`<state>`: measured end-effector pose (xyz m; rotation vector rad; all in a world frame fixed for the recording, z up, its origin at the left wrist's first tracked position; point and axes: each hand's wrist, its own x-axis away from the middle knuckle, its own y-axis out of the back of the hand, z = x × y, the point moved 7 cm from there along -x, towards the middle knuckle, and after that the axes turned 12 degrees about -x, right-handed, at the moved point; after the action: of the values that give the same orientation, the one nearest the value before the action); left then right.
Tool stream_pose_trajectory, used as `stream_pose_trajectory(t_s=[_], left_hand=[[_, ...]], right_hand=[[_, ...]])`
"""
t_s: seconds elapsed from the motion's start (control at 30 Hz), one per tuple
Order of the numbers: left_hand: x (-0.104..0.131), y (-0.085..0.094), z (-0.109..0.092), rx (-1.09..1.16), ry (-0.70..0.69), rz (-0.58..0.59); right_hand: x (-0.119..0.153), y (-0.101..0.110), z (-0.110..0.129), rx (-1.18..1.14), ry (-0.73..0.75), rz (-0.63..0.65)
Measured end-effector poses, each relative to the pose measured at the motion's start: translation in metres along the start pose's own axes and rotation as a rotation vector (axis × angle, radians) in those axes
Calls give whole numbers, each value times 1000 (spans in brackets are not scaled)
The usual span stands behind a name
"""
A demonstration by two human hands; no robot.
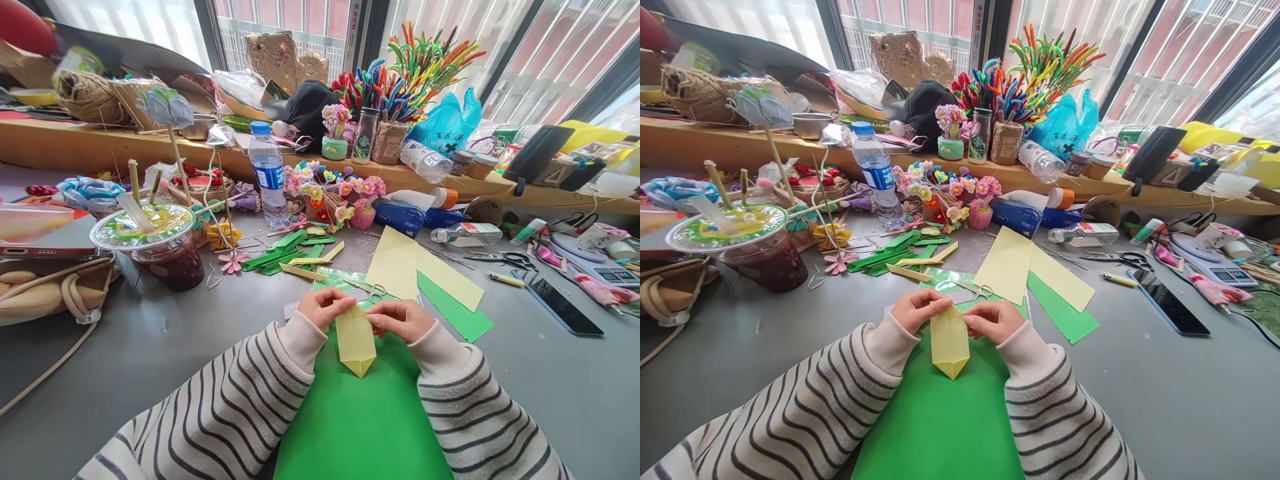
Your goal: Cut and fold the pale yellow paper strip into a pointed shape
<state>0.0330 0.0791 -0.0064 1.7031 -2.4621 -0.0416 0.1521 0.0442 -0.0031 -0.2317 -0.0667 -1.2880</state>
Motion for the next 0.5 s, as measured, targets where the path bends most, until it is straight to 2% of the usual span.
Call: stream_pose_trajectory(t_s=[0.1,0.3,0.4,0.5], left_hand=[[0,1,0,18,27,-12],[2,-4,6,14,69,55],[3,-3,8,-52,53,33],[2,-5,7,-12,14,30]], right_hand=[[1,3,-1,-21,-10,-40],[0,4,-5,-5,-3,-101],[0,5,1,32,60,-132],[0,5,6,96,113,-161]])
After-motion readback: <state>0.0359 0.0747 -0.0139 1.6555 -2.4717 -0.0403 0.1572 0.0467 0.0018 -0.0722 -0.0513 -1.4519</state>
